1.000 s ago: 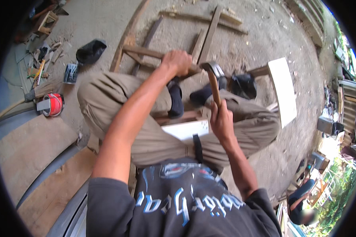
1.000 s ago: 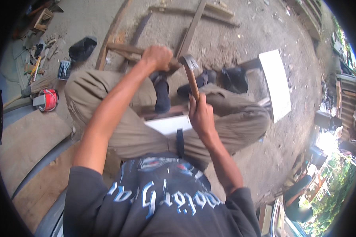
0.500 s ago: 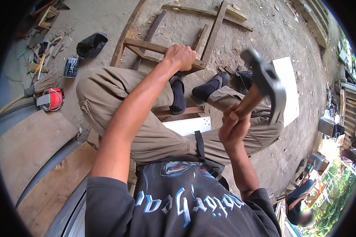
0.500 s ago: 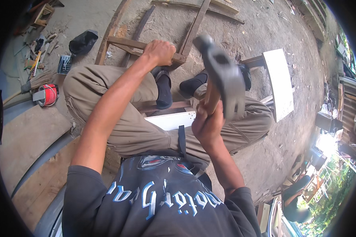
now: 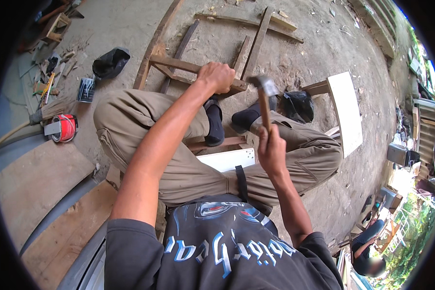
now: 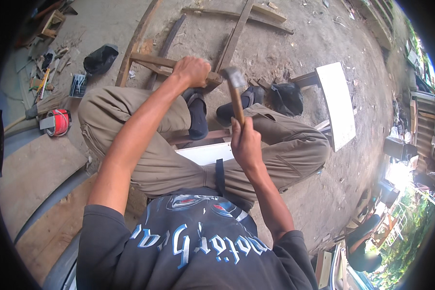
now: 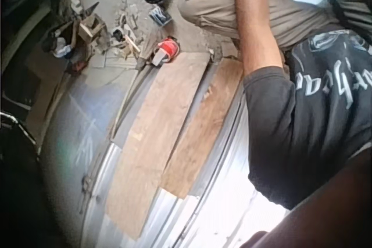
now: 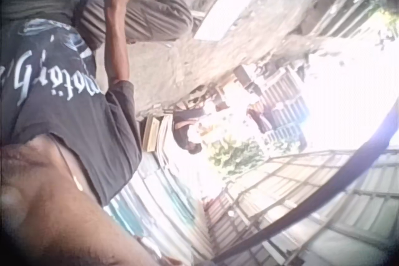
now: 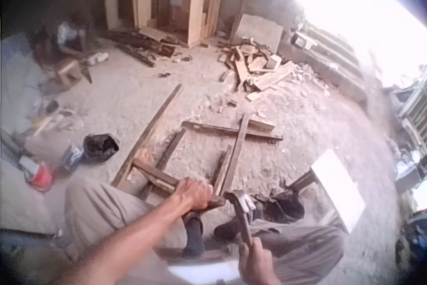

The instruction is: The person assembles a wooden frame by fitting crossbars into notches and securing them with nails. They use a hammer to drive nails into the joints and repeatedly adjust the frame's position to align the pieces.

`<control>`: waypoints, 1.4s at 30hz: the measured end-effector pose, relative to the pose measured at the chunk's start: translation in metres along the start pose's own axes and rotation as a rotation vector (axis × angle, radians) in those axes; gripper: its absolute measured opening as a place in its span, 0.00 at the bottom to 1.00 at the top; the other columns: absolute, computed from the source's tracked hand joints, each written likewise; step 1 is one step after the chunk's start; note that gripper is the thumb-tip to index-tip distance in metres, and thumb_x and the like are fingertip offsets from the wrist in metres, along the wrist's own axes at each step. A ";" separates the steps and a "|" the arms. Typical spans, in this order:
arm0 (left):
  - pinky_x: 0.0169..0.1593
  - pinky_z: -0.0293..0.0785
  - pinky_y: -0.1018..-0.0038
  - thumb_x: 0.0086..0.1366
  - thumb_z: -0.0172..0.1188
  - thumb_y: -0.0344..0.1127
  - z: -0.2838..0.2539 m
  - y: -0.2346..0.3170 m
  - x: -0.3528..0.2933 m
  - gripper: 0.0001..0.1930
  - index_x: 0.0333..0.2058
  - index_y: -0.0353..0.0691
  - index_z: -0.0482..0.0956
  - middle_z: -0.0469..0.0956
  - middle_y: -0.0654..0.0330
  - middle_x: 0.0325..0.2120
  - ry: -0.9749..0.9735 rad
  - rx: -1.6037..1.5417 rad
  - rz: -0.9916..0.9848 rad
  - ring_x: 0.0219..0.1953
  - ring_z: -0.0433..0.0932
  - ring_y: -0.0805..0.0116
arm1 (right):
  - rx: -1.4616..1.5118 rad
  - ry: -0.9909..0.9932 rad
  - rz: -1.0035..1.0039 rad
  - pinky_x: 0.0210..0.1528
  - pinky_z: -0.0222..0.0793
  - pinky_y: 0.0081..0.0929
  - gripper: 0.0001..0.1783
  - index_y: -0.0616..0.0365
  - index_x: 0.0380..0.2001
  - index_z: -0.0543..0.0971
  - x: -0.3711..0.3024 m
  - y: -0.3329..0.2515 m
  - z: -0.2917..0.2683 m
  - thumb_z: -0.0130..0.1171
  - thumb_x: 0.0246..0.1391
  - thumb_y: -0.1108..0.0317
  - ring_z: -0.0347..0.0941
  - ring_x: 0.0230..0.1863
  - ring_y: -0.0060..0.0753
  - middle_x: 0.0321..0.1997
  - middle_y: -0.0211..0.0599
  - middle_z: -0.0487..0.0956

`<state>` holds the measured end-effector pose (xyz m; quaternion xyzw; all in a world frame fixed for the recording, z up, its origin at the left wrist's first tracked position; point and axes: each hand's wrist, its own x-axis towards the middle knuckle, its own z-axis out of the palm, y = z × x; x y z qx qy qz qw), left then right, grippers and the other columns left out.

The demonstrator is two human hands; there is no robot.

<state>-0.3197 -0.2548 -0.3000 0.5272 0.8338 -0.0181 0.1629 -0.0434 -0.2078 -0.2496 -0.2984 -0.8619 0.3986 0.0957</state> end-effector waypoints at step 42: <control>0.39 0.83 0.60 0.47 0.61 0.30 -0.006 0.003 -0.006 0.07 0.25 0.37 0.86 0.84 0.46 0.27 -0.008 -0.057 0.036 0.32 0.86 0.51 | -0.526 -0.325 -0.762 0.20 0.74 0.34 0.18 0.51 0.31 0.72 0.130 0.068 -0.081 0.64 0.57 0.50 0.78 0.22 0.38 0.26 0.31 0.78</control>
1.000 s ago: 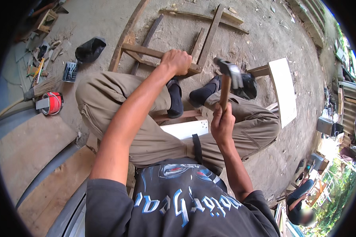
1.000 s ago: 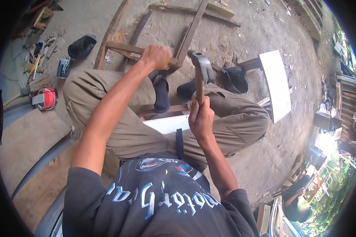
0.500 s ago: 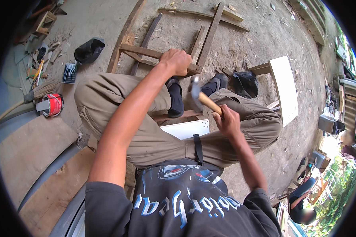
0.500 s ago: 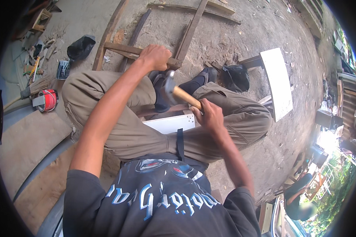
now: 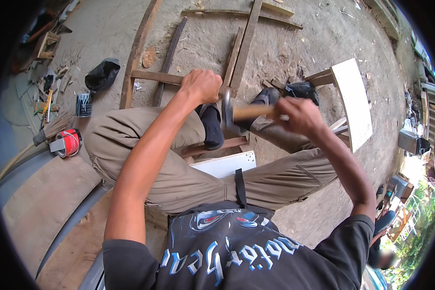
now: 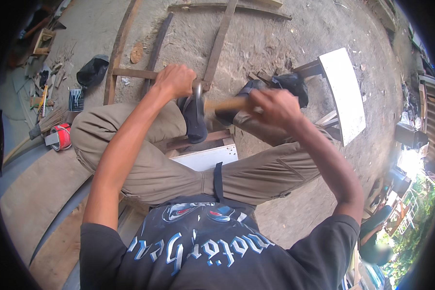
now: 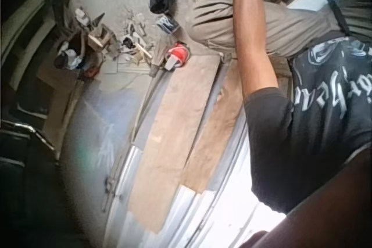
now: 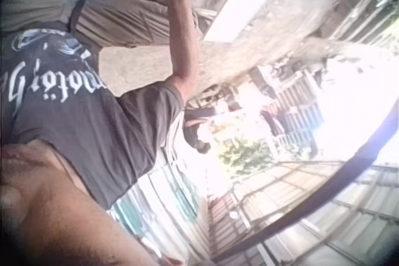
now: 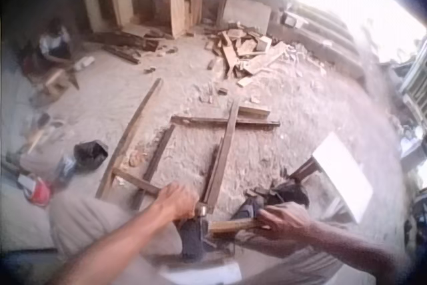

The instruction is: The person assembles a wooden frame by fitting crossbars into notches and securing them with nails. They use a hammer to drive nails into the joints and repeatedly adjust the frame's position to align the pieces.

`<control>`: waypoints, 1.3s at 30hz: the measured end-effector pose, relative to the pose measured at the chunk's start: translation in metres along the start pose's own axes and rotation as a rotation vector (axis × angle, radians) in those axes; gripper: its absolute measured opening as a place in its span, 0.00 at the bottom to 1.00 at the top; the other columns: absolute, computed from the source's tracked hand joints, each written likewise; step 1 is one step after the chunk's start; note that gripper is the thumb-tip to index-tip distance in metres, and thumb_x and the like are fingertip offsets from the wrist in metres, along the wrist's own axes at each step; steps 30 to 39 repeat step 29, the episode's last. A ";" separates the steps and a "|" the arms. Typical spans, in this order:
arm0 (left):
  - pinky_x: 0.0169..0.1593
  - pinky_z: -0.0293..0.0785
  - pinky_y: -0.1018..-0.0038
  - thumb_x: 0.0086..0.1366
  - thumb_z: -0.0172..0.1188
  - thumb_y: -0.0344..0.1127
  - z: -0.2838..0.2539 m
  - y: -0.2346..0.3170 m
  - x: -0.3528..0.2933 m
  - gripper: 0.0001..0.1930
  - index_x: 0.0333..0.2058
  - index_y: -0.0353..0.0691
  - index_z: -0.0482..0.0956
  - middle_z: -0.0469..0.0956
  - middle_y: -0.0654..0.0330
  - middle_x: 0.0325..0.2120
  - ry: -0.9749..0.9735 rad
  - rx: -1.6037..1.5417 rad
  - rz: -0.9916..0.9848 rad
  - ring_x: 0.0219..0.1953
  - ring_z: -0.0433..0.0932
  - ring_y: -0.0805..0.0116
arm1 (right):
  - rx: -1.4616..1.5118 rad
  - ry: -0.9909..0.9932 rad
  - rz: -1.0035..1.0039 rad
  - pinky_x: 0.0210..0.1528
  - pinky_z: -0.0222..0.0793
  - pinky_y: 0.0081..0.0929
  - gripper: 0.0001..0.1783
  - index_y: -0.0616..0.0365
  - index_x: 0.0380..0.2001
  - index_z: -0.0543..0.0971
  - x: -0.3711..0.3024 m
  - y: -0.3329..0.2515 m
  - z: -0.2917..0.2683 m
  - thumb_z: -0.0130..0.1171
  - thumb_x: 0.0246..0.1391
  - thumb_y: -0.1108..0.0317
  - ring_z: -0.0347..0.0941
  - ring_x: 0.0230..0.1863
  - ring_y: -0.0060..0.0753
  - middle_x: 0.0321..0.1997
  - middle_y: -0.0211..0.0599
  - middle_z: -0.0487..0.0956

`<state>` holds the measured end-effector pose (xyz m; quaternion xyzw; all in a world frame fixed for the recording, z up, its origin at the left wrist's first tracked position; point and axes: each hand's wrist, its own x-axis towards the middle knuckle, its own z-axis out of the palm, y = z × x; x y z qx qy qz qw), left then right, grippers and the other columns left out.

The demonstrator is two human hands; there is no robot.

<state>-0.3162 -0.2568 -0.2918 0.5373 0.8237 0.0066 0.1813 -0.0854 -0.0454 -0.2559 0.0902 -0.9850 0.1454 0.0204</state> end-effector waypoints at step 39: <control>0.37 0.84 0.61 0.45 0.61 0.28 0.007 -0.002 0.000 0.06 0.23 0.40 0.86 0.84 0.46 0.24 0.020 0.014 -0.020 0.31 0.86 0.51 | -0.041 -0.036 -0.289 0.16 0.69 0.27 0.21 0.45 0.24 0.73 -0.001 -0.014 -0.022 0.65 0.52 0.42 0.71 0.17 0.23 0.17 0.23 0.72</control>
